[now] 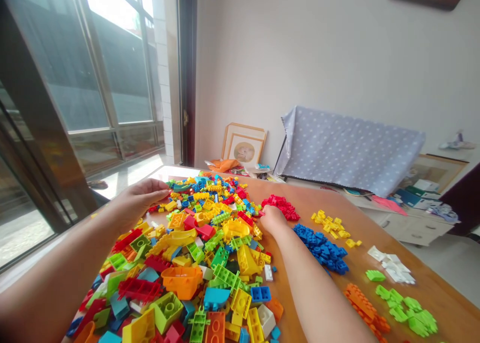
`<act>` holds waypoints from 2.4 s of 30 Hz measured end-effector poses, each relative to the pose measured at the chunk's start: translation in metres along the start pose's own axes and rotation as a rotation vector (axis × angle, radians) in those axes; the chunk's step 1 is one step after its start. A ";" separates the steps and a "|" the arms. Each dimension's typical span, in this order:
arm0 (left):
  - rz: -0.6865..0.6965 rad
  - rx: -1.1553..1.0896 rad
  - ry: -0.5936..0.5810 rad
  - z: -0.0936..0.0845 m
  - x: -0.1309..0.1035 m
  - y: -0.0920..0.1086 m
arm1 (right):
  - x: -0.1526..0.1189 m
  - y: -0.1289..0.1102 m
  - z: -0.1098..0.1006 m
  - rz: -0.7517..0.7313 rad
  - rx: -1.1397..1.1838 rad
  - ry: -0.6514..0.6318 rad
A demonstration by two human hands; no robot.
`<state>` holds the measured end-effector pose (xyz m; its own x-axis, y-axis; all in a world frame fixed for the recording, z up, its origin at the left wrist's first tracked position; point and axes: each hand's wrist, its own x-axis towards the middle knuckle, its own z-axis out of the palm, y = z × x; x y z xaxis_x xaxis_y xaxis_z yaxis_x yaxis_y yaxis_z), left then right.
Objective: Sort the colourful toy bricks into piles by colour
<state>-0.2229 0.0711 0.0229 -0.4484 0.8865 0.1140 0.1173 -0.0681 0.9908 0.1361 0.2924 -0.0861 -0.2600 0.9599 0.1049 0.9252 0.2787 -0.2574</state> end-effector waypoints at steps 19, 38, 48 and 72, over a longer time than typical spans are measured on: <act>-0.025 0.033 0.012 0.009 -0.007 0.010 | -0.009 -0.008 -0.009 -0.015 0.088 -0.081; 0.116 -0.063 -0.115 0.020 -0.016 0.023 | -0.161 -0.013 -0.072 0.338 1.773 -0.168; 0.140 0.058 -0.208 0.048 -0.054 0.047 | -0.219 -0.056 -0.077 0.398 2.065 -0.318; 0.539 0.274 -0.268 0.149 -0.180 -0.018 | -0.268 -0.083 -0.069 0.143 2.085 -0.490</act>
<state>-0.0128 -0.0190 -0.0261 -0.0321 0.8463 0.5317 0.5006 -0.4468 0.7415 0.1485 0.0095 -0.0264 -0.5829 0.8049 -0.1107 -0.5445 -0.4882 -0.6821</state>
